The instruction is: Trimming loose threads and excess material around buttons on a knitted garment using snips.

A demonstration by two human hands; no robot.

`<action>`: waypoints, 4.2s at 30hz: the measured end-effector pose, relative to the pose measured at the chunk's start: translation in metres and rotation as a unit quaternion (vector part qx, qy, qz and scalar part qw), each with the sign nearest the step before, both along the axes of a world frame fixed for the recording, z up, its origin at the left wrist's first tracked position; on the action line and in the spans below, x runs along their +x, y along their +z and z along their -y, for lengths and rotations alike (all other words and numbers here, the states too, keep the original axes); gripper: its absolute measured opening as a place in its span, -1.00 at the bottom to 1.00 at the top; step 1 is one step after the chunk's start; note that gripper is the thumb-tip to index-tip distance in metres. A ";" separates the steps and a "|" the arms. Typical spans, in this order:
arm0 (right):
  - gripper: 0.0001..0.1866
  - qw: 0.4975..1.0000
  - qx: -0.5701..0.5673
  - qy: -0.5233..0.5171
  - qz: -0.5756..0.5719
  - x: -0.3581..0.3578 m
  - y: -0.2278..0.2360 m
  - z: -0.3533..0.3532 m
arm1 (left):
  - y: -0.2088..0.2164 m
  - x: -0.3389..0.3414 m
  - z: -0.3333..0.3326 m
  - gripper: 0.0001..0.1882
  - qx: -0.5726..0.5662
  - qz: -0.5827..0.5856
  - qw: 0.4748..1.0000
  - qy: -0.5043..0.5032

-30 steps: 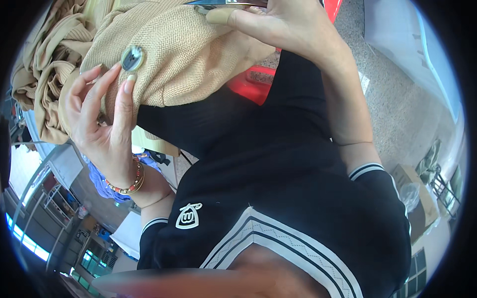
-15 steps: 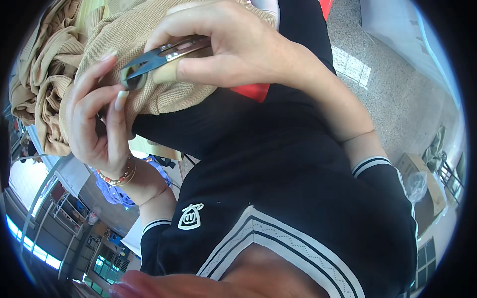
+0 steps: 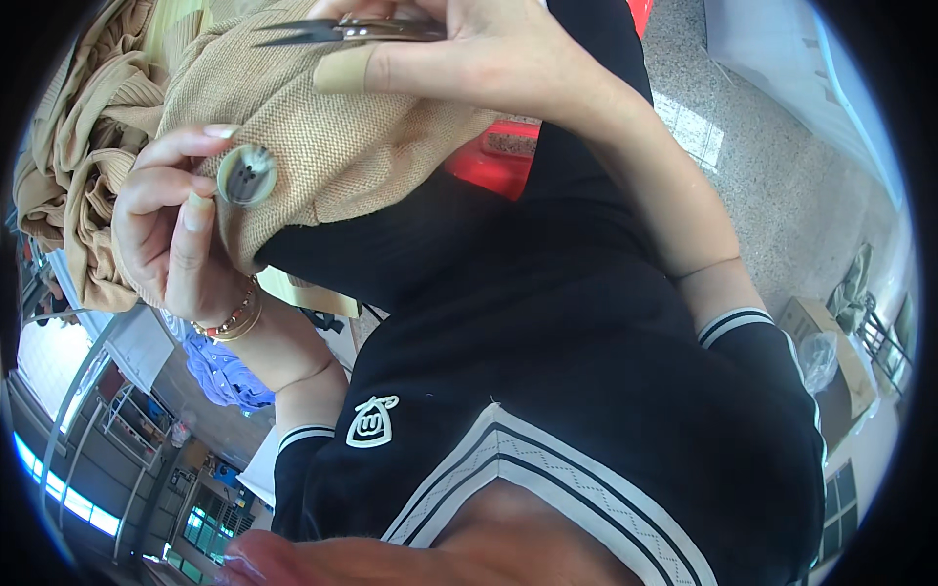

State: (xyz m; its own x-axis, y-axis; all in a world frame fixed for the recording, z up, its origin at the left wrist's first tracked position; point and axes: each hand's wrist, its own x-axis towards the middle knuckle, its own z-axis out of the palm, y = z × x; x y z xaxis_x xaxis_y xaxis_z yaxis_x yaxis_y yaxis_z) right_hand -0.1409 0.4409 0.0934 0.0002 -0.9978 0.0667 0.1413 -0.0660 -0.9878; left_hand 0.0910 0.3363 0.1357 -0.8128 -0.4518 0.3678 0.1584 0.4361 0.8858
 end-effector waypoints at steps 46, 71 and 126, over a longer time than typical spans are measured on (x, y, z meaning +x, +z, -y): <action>-0.67 0.897 -0.192 -0.126 -0.378 0.022 0.035 -0.012 | -0.021 -0.009 -0.006 -0.87 0.197 -0.075 0.973 0.091; -0.70 0.898 -0.200 -0.127 -0.370 0.021 0.034 -0.011 | -0.022 -0.010 -0.010 -0.88 0.188 -0.077 0.974 0.104; -0.55 0.995 0.049 -0.079 0.028 0.033 0.034 0.001 | -0.042 0.039 -0.011 -0.69 0.120 -0.097 0.937 0.314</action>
State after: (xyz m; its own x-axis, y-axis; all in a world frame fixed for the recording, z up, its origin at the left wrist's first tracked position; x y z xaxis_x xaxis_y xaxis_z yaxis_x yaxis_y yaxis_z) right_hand -0.1081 0.4394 0.1269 -0.1573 -0.9869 -0.0355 0.1925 0.0046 -0.9813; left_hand 0.1305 0.3476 0.0940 -0.2871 -0.9070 0.3080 0.1046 0.2899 0.9513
